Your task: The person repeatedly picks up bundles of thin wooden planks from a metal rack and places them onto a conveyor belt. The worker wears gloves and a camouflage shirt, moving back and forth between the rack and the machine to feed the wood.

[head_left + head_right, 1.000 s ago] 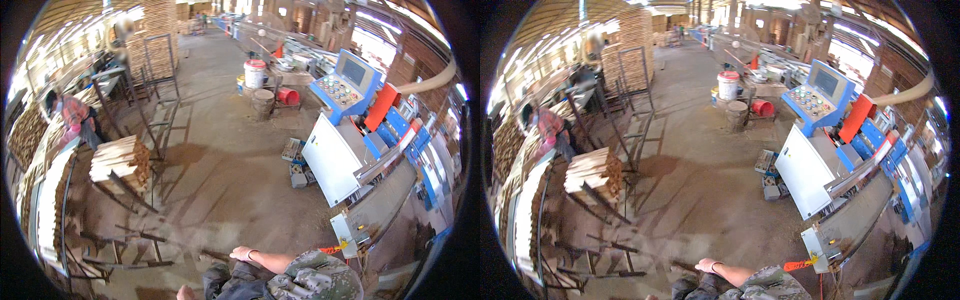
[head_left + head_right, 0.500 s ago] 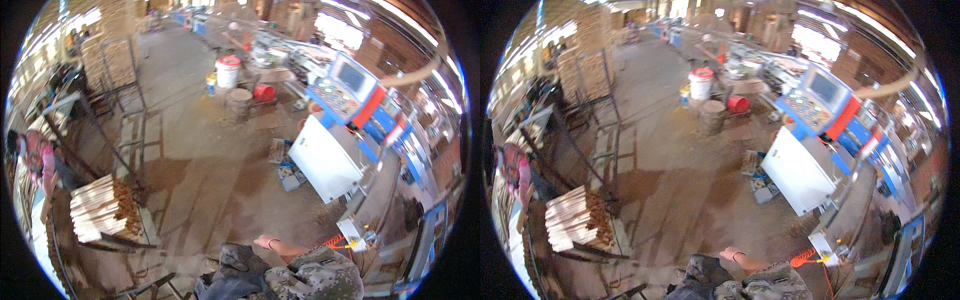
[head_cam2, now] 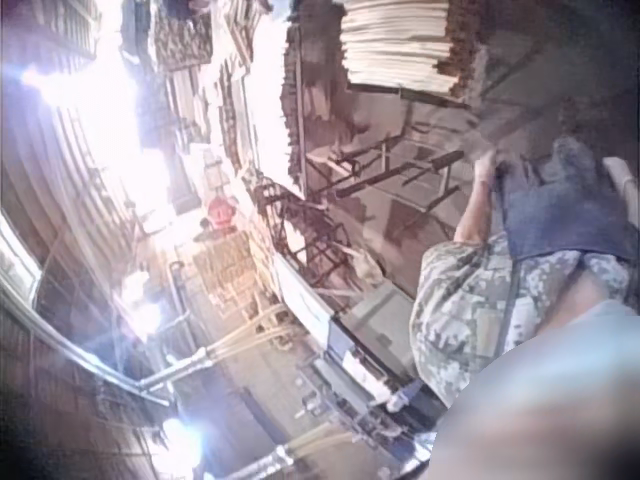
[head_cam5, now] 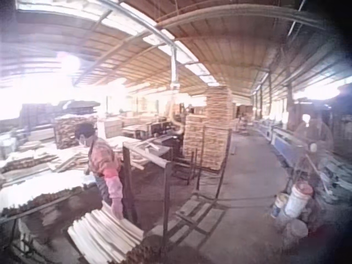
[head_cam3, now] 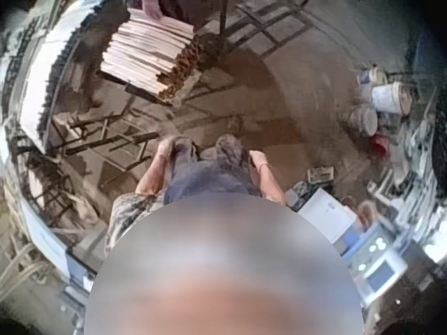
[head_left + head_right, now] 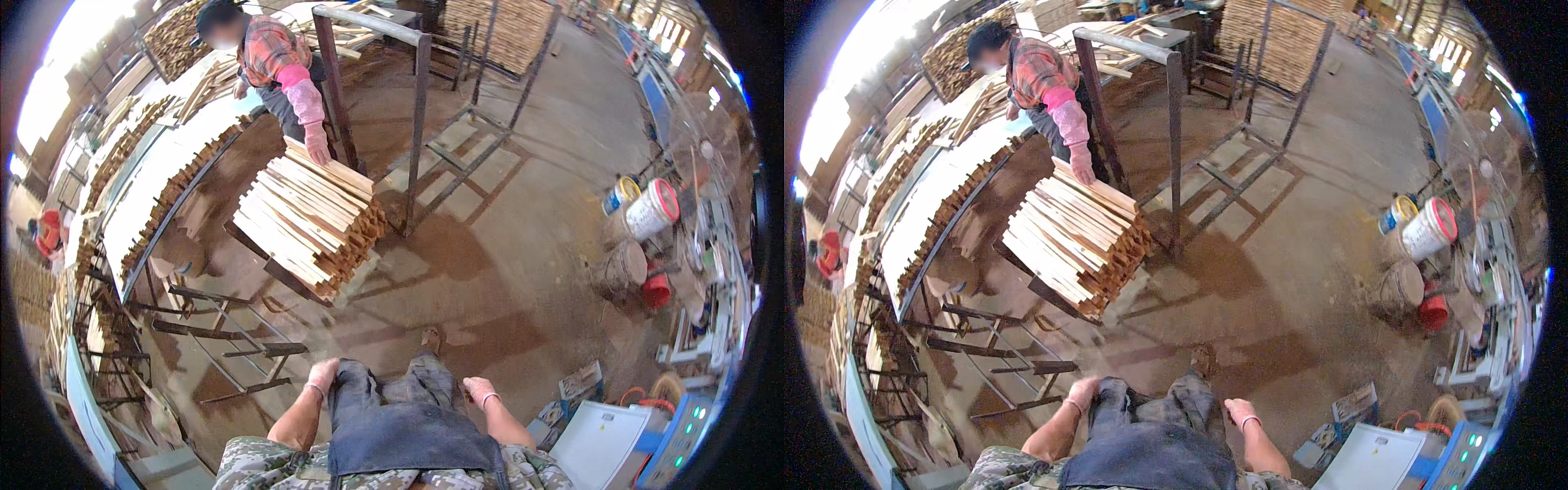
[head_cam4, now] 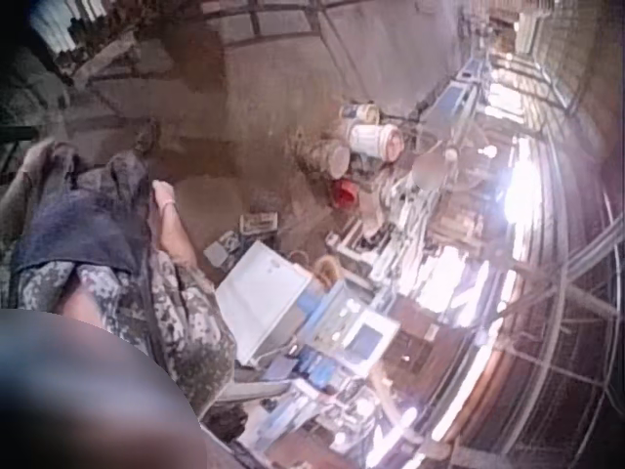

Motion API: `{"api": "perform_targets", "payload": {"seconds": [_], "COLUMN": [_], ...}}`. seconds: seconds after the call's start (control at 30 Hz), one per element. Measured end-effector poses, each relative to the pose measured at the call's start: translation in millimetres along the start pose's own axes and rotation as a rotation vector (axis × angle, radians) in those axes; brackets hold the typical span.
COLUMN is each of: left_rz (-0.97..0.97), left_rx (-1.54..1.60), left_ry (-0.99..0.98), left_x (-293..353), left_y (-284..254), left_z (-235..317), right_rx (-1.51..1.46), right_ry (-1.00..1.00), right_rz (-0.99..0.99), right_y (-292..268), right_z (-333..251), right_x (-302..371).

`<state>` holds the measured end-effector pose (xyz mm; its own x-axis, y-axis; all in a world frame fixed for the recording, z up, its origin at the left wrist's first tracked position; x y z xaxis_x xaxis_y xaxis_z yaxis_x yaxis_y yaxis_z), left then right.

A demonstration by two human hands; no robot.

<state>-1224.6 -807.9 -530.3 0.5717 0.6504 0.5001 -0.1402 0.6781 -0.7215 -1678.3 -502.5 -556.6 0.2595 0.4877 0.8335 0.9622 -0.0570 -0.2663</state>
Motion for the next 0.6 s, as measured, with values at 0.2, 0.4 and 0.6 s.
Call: {"api": "perform_targets", "payload": {"seconds": [0.2, 0.4, 0.6], "left_rz": [-0.079, 0.071, 0.330], "left_rx": [0.169, 1.588, 1.204], "left_ry": [-0.066, -0.948, -0.692], "left_x": [45, 37, -75], "left_y": [109, 55, -47], "left_z": [25, 101, 61], "right_rx": [-0.248, -0.176, 0.082], "right_ry": [0.182, -0.007, -0.133], "right_rz": [-0.070, -0.214, -0.366], "right_y": [-119, -120, -32], "right_z": [-107, -240, -329], "right_x": [-62, -146, -181]}}
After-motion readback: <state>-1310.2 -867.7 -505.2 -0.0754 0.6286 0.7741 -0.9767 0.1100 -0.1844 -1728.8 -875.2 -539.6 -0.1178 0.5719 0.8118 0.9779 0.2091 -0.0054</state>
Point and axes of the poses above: each hand's wrist, its own x-axis away from the middle knuckle, its own y-axis out of the palm, z = x × y, the point moved 5 cm from there along -x, towards the middle knuckle, and after that the axes turned 9 degrees about -z, right-handed, at the moved point
